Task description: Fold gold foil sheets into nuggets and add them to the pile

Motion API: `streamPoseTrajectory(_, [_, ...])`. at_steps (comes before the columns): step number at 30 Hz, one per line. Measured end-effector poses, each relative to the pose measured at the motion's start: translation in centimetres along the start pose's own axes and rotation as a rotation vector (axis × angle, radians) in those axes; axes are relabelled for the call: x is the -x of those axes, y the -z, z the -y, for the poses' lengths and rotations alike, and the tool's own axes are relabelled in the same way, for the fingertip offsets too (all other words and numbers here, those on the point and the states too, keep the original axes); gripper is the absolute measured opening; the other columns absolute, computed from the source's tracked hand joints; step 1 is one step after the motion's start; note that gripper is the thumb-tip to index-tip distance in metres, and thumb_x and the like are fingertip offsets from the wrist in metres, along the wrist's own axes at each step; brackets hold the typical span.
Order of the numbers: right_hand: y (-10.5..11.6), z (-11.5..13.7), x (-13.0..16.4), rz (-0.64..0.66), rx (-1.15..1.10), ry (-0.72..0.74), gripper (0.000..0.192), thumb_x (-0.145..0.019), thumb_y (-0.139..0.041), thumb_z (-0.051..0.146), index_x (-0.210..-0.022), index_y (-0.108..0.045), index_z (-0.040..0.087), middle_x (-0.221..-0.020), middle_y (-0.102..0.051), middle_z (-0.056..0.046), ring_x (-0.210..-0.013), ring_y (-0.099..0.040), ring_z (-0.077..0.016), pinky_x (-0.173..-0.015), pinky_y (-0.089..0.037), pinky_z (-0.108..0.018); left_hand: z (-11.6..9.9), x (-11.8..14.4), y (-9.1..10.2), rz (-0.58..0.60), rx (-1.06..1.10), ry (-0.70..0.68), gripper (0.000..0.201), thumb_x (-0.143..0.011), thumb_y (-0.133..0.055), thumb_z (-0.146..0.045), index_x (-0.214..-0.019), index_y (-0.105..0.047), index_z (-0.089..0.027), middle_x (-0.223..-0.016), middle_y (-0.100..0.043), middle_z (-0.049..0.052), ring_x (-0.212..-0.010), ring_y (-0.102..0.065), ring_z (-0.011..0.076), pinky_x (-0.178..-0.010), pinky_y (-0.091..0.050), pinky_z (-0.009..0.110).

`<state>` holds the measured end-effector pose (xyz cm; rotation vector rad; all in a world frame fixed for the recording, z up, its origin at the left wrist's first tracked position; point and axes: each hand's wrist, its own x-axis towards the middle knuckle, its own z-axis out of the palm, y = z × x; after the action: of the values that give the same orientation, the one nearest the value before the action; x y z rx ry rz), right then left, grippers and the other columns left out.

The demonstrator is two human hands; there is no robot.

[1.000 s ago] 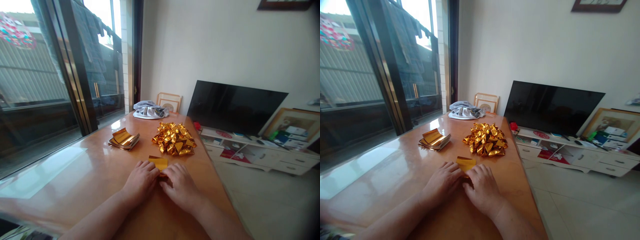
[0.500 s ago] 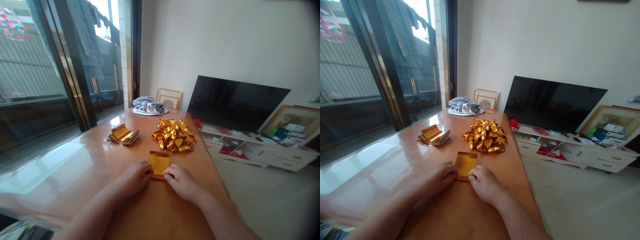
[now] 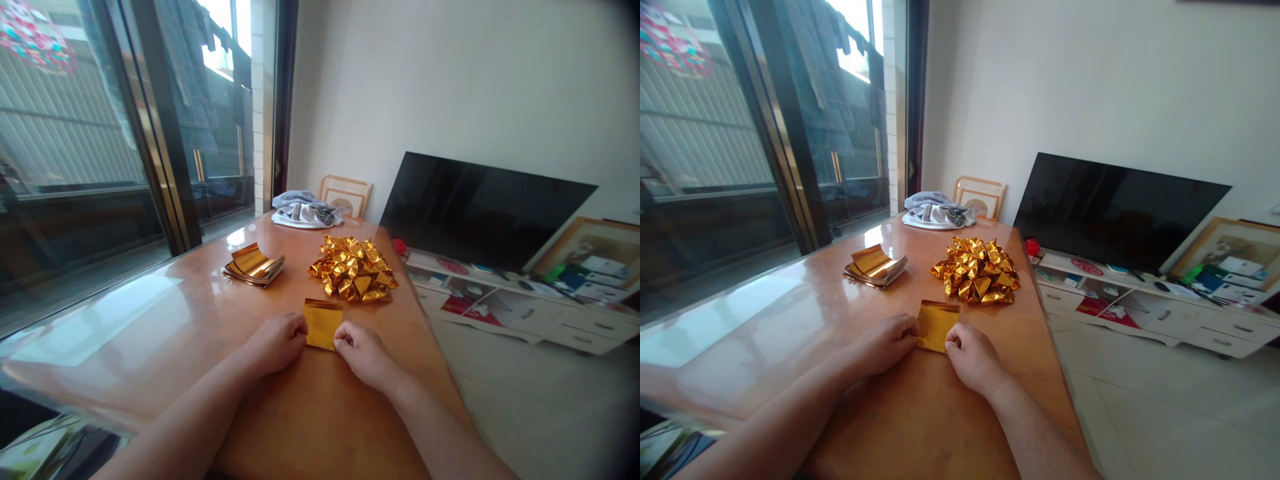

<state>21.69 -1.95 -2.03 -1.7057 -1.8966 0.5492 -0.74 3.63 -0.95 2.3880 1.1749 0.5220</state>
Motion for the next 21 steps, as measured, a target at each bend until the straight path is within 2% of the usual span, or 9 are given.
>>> streamPoseTrajectory(7, [-0.3, -0.3, -0.1, -0.005, 0.020, -0.012, 0.007, -0.085, -0.058, 0.024, -0.081, -0.063, 0.021, -0.080, -0.066, 0.002, -0.072, -0.057, -0.0147, -0.062, -0.036, -0.024, 0.3, -0.1, -0.3, -0.012, -0.028, 0.024, 0.011, -0.076, -0.053, -0.016, -0.081, -0.061, -0.022, -0.084, -0.066, 0.002, -0.075, -0.060, 0.0182, -0.062, -0.039, 0.026])
streamPoseTrajectory(16, [-0.3, -0.6, 0.0, 0.011, 0.042, 0.022, 0.006, -0.084, -0.059, 0.021, -0.080, -0.063, 0.021, -0.079, -0.065, 0.001, -0.072, -0.057, -0.0143, -0.062, -0.036, -0.024, 0.2, 0.1, -0.4, -0.020, -0.035, 0.026, 0.014, -0.076, -0.053, -0.013, -0.082, -0.062, -0.022, -0.087, -0.065, 0.003, -0.077, -0.060, 0.0187, -0.065, -0.040, 0.027])
streamPoseTrajectory(21, [-0.2, -0.6, 0.0, 0.019, 0.053, 0.042, 0.006, -0.084, -0.059, 0.019, -0.079, -0.063, 0.021, -0.079, -0.065, 0.001, -0.073, -0.058, -0.0143, -0.064, -0.037, -0.023, -0.7, 0.5, -0.5, -0.082, -0.113, -0.028, 0.023, -0.079, -0.056, -0.013, -0.097, -0.066, -0.024, -0.100, -0.063, 0.005, -0.091, -0.060, 0.0219, -0.079, -0.044, 0.031])
